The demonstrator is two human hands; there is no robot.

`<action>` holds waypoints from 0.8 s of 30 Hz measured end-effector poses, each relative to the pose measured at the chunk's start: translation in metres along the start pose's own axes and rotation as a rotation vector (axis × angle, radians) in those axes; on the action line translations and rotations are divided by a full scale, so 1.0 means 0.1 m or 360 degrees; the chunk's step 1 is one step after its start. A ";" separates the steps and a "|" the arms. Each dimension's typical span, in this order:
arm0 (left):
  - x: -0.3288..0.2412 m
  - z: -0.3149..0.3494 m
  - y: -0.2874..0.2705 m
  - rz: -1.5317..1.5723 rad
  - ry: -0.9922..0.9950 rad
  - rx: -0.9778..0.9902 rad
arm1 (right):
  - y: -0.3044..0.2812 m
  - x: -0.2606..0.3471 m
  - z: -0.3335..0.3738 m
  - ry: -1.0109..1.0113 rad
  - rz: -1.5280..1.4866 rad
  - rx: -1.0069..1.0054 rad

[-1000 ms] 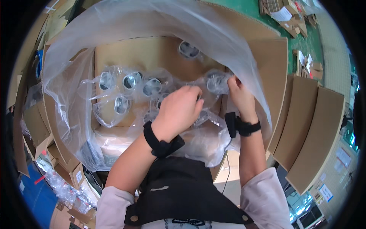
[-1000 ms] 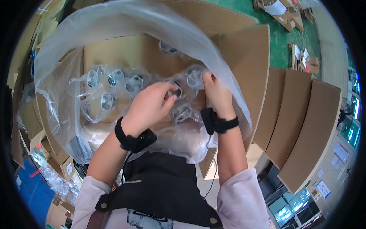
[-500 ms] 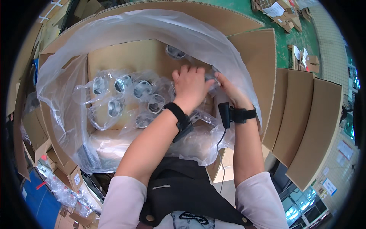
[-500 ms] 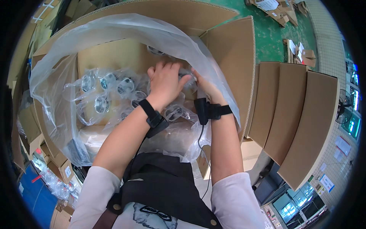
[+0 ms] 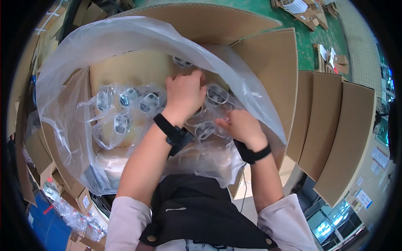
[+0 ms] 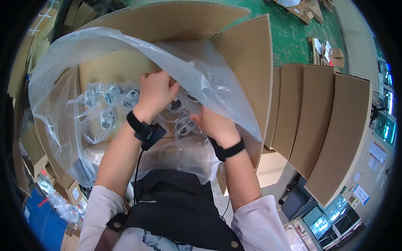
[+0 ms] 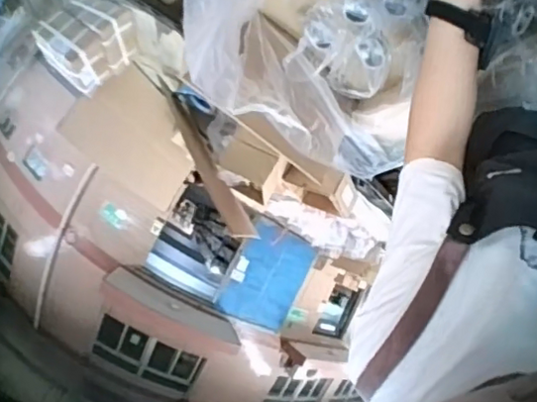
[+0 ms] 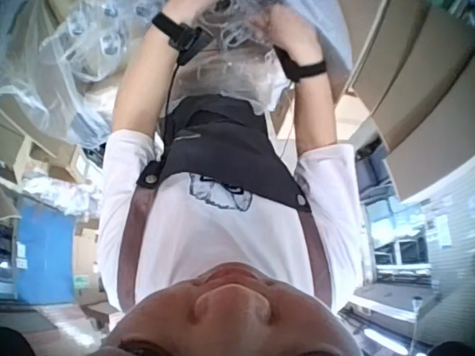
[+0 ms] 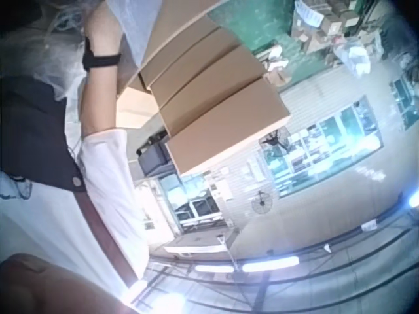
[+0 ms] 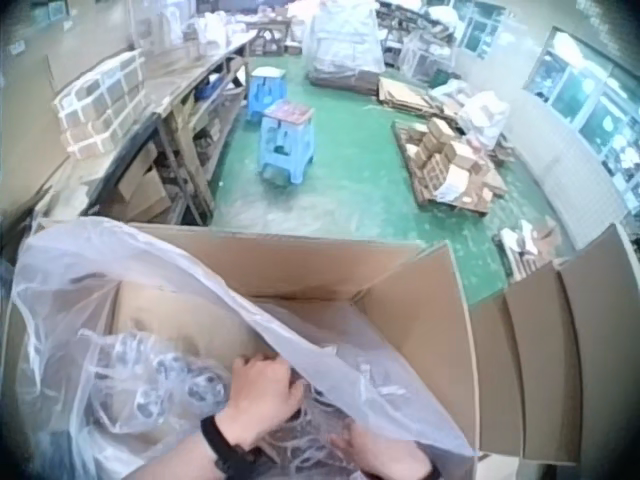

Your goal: The person places small red plastic items into clear plastic cups arranged in a cardboard box. They then cover the cups with a plastic sheet and secure it. The person repeats this process with a second batch of cups.

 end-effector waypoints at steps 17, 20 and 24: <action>0.70 0.48 -1.29 0.0244 -0.0144 -0.0163 | -0.34 1.10 -2.11 -0.0408 0.0296 -0.1213; 0.60 0.37 -1.25 0.0139 0.0060 -0.0241 | -0.37 0.96 -2.09 -0.0563 0.0389 -0.1164; 0.60 0.20 -1.15 0.0066 -0.0042 -0.0195 | -0.42 1.20 -1.72 -0.0513 0.0598 -0.0834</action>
Point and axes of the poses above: each hand's wrist, its own z-axis away from the middle knuckle, its own y-axis out of the palm, x = y × z, the point moved 7 cm from there along -z, towards the middle knuckle, and after that the axes turned 15 degrees about z, right-handed, at the moved point
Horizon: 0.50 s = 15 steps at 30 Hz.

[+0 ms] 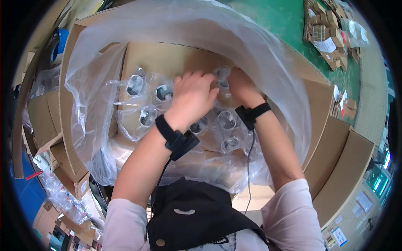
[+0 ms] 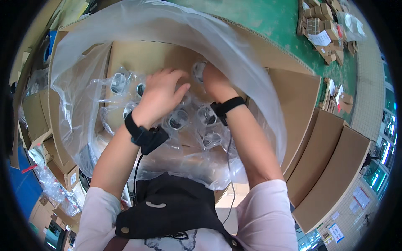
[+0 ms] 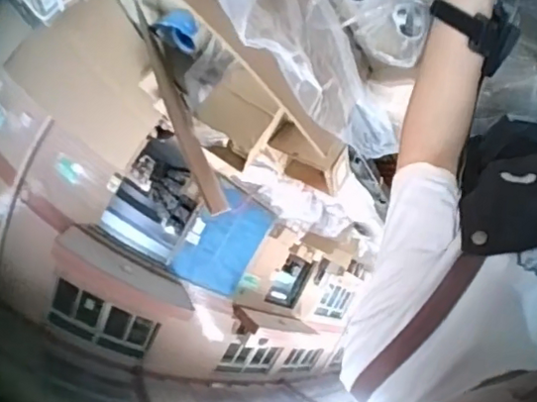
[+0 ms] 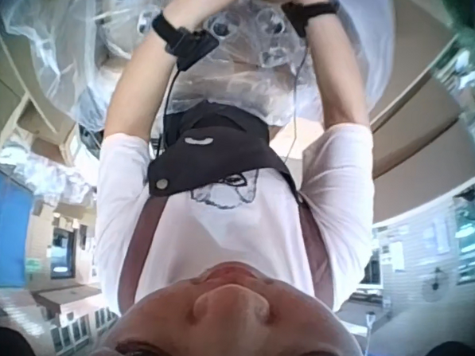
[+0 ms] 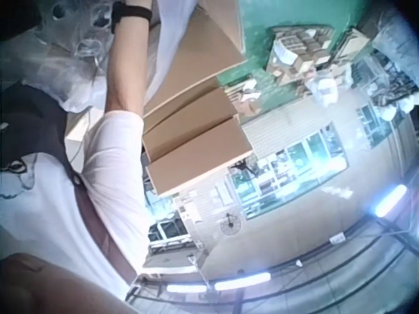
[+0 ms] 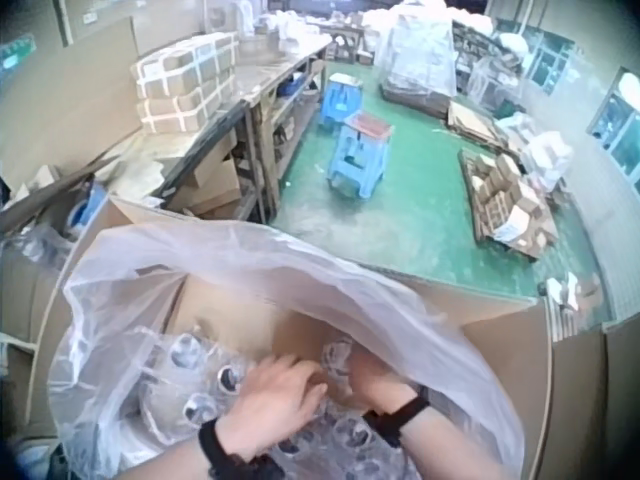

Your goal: The person places small red plastic items into clear plastic cups arranged in a cardboard box. They then cover the cups with a plastic sheet and secure it. The person repeats this process with a second batch of cups.

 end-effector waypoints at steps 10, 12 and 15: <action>0.13 -0.17 0.39 -0.0137 -0.0213 -0.0072 | -0.49 0.03 0.20 0.0033 -0.1320 0.0167; 0.27 -0.21 0.47 -0.0035 -0.0306 0.0035 | -0.50 -0.09 0.23 0.0068 -0.1091 0.0003; 0.27 -0.23 0.41 -0.0077 -0.0248 -0.0005 | -0.41 -0.42 0.29 0.0274 -0.0590 -0.0272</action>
Point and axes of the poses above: each hand's wrist, its own z-axis away from the middle knuckle, its own y-axis out of the palm, x = y × z, the point moved 7 cm from there along -z, towards the middle knuckle, and after that the axes turned 15 degrees about z, right-handed, at the moved point
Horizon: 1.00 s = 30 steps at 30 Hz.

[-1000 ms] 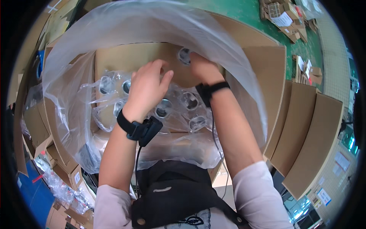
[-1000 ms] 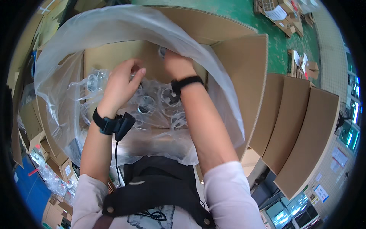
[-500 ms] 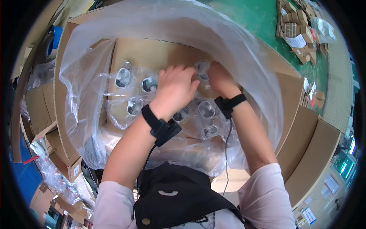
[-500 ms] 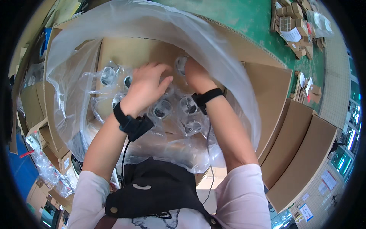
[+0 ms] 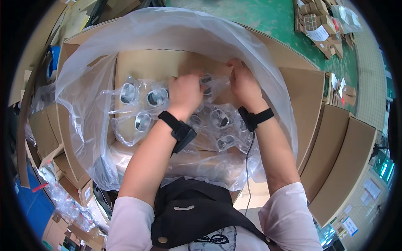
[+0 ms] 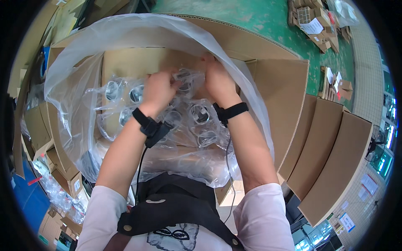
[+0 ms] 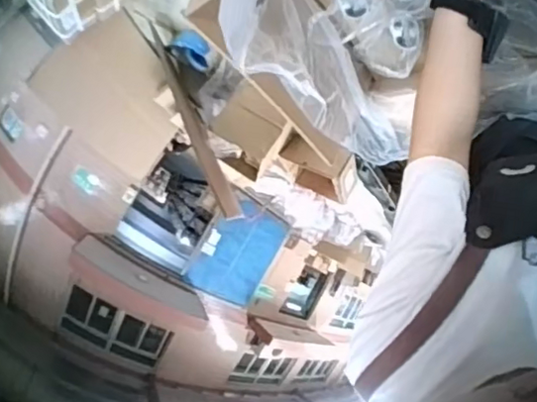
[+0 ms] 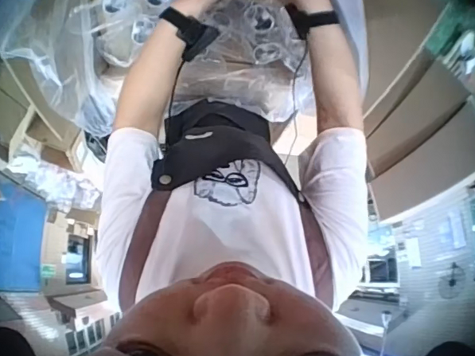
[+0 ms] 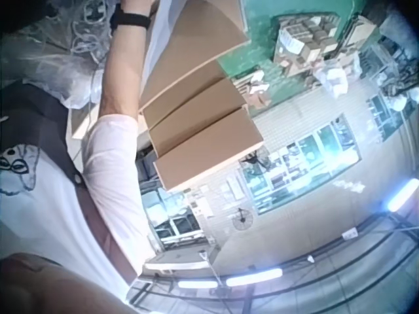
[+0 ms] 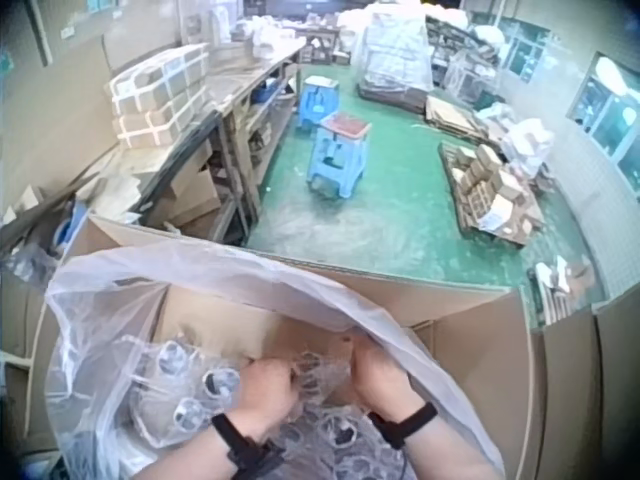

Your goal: The person places small red plastic items into clear plastic cups arranged in a cardboard box. They then cover the cups with a plastic sheet and secure it. The person repeats this process with a second batch of cups.

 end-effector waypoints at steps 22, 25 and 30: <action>0.11 -0.06 -0.42 -0.0150 0.0056 -0.0236 | -0.52 0.07 0.60 0.0086 -0.0147 0.0061; -0.13 0.38 -1.16 0.0246 0.0006 -0.0385 | -0.80 0.20 0.76 0.0353 -0.0544 0.0348; -0.24 1.46 -1.72 0.1067 -0.0095 -0.0348 | -0.35 0.55 1.29 0.0065 0.0273 0.0821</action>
Point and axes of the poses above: each hand's wrist, its own z-axis away from the middle knuckle, its own y-axis out of the palm, x = y × z, the point moved 7 cm from there along -z, towards the middle knuckle, and after that the axes turned 15 degrees about z, right-handed, at the moved point
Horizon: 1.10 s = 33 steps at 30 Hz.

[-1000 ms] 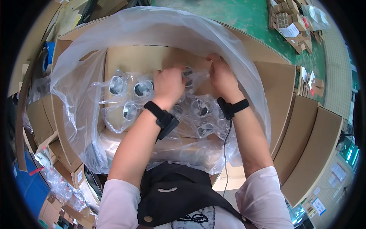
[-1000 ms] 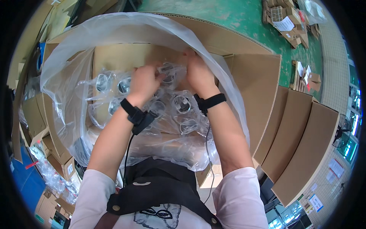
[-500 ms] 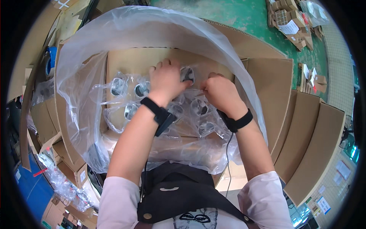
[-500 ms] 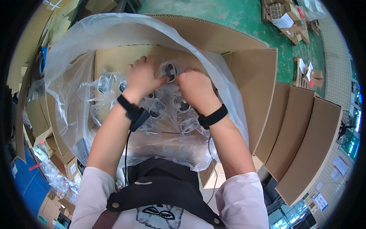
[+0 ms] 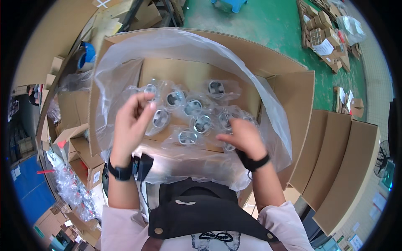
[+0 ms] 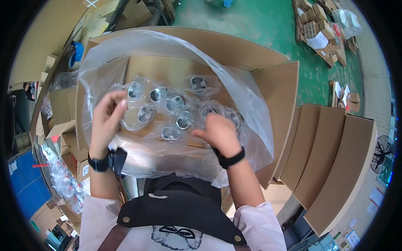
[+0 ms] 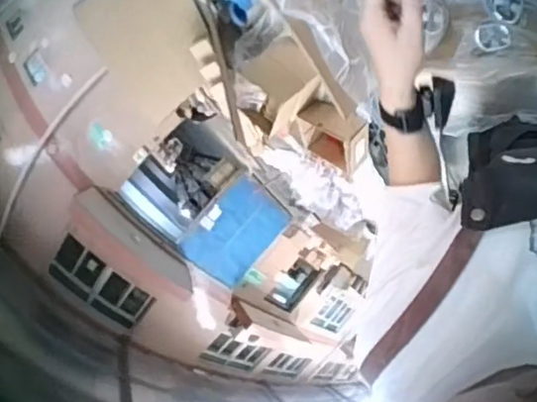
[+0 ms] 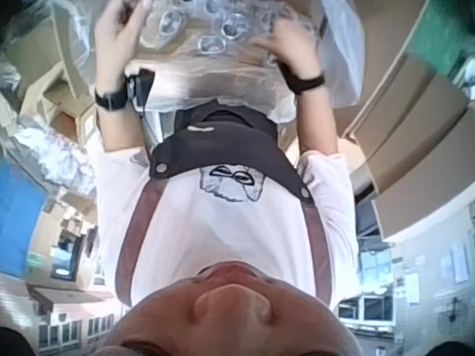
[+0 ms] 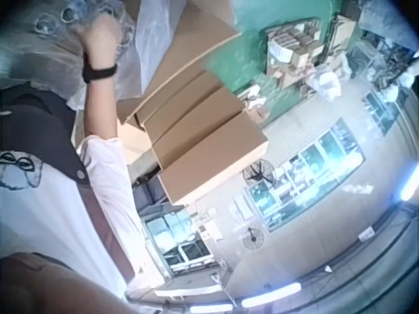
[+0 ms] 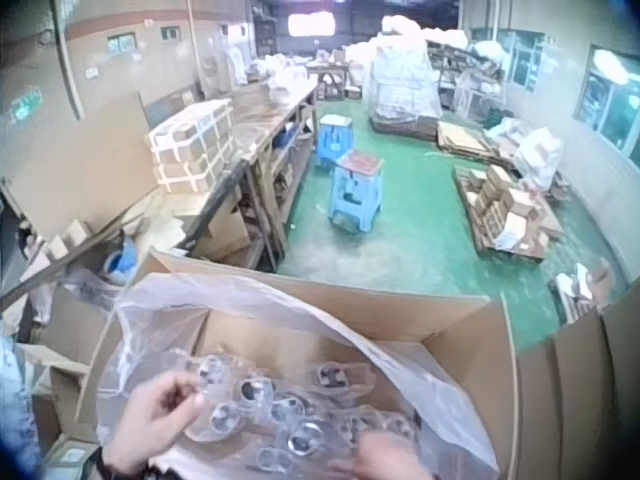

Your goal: The person places small red plastic items into clear plastic cups arranged in a cardboard box. They then cover the cups with a plastic sheet and secure it. The person repeats this process with a second batch of cups.

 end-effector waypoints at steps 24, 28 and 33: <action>0.96 3.09 -3.63 -0.1108 0.0015 -0.0707 | 0.82 6.76 -0.08 -0.1517 0.0689 -0.0415; 1.19 3.21 -3.61 -0.1060 0.0230 -0.0864 | 1.22 6.78 -0.16 -0.1220 0.0902 -0.0216; 1.28 3.24 -3.75 -0.1038 0.0328 -0.0796 | 1.22 6.77 0.00 -0.1683 0.1002 0.0098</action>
Point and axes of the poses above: each hand's wrist, its own z-axis away from the middle knuckle, its own y-axis out of the palm, x = y × z, the point moved 7 cm from there along -z, towards the middle knuckle, and after that the axes turned 15 degrees about z, right-handed, at the moved point
